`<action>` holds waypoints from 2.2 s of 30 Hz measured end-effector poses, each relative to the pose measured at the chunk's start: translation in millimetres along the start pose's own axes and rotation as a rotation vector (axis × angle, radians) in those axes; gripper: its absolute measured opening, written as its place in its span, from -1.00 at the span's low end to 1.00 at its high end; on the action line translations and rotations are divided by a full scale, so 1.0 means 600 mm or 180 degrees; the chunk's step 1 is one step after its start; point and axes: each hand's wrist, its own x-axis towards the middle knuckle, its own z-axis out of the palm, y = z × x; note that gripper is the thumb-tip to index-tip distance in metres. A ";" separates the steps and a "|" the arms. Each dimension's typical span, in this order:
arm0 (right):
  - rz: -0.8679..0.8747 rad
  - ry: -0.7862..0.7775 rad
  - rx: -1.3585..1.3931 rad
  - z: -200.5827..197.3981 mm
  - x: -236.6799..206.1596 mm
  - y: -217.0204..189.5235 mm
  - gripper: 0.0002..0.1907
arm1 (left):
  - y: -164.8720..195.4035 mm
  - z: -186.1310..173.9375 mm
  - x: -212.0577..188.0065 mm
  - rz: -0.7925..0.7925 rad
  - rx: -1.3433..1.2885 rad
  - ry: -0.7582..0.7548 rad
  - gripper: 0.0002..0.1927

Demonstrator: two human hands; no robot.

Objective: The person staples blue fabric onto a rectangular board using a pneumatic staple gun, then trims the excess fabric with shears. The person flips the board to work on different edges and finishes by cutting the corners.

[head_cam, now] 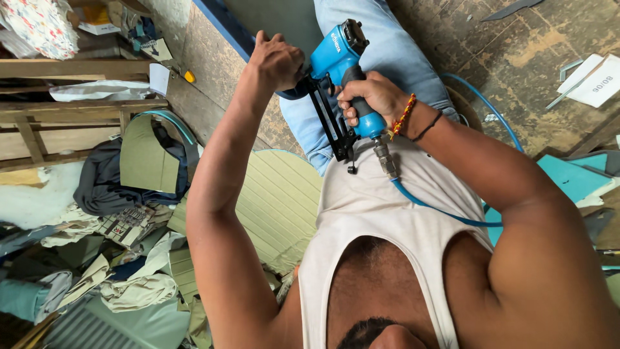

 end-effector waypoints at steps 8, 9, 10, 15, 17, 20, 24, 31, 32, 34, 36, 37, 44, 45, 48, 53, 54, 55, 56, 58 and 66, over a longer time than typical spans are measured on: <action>-0.0071 0.0097 -0.0228 0.013 0.002 -0.009 -0.83 | -0.004 0.004 0.004 0.0002 0.0072 0.0080 -0.92; -0.0090 0.0102 -0.0267 0.014 0.003 -0.009 -0.85 | -0.005 0.004 0.004 -0.0051 0.0060 -0.0027 -0.92; -0.0111 0.0108 -0.0305 0.015 0.005 -0.009 -0.87 | -0.006 0.005 0.005 -0.0102 0.0049 -0.0134 -0.92; -0.0126 0.0134 -0.0430 0.018 0.012 -0.010 -0.90 | -0.010 0.005 0.003 -0.0058 0.0047 0.0013 -0.86; -0.0164 0.0092 -0.0435 0.015 0.012 -0.017 -0.90 | -0.013 0.001 0.001 -0.0081 0.0007 0.0071 -0.85; -0.0133 0.0011 -0.0290 0.009 0.008 -0.025 -0.90 | -0.019 -0.007 -0.007 0.0041 -0.0229 0.0284 -0.84; -0.0233 0.0119 -0.0200 -0.006 -0.012 -0.026 -0.89 | -0.025 -0.023 -0.024 0.0319 -0.0430 0.0591 -0.84; -0.0102 -0.0033 -0.0065 -0.015 -0.042 -0.024 -0.82 | -0.021 -0.034 -0.026 0.0395 -0.0542 0.0474 -0.72; -0.0093 -0.0023 -0.0061 -0.012 -0.043 -0.021 -0.81 | -0.020 -0.032 -0.024 0.0337 -0.0554 0.0435 -0.72; -0.0073 -0.0007 -0.0057 -0.006 -0.041 -0.018 -0.81 | -0.018 -0.027 -0.020 0.0327 -0.0570 0.0520 -0.70; -0.0054 -0.0055 -0.0065 0.001 -0.039 -0.015 -0.78 | -0.015 -0.022 -0.015 0.0245 -0.0527 0.0462 -0.68; -0.0049 -0.0080 -0.0071 0.003 -0.037 -0.014 -0.77 | -0.013 -0.021 -0.011 0.0169 -0.0485 0.0356 -0.68; -0.0008 -0.0135 -0.0010 0.020 -0.018 -0.006 -0.78 | -0.001 -0.030 0.004 -0.0026 0.0006 -0.0065 -0.79; 0.0015 -0.0126 -0.0017 0.022 -0.015 -0.004 -0.77 | -0.001 -0.031 0.004 -0.0047 0.0009 -0.0068 -0.82; -0.0055 -0.0033 -0.0029 0.029 -0.014 0.002 -0.82 | -0.002 -0.028 0.007 -0.0059 0.0000 -0.0052 -0.88; -0.0117 0.0083 -0.0047 0.046 -0.012 0.001 -0.83 | -0.008 -0.015 0.016 -0.0058 -0.0006 0.0108 -0.83; -0.0124 0.0105 -0.0109 0.049 -0.011 0.000 -0.83 | -0.009 -0.012 0.018 -0.0068 -0.0012 0.0085 -0.85; -0.0128 0.0125 -0.0173 0.051 -0.010 0.000 -0.83 | -0.010 -0.009 0.020 -0.0083 -0.0020 0.0060 -0.85; -0.0121 0.0139 -0.0181 0.053 -0.010 0.000 -0.82 | -0.011 -0.006 0.022 -0.0095 -0.0020 0.0041 -0.86; -0.0101 0.0183 -0.0194 0.055 -0.009 0.002 -0.82 | -0.013 0.001 0.025 -0.0117 -0.0006 -0.0018 -0.87; -0.0034 0.0103 -0.0239 0.060 0.009 0.002 -0.88 | -0.034 0.015 0.015 -0.0049 -0.0112 0.0274 -0.79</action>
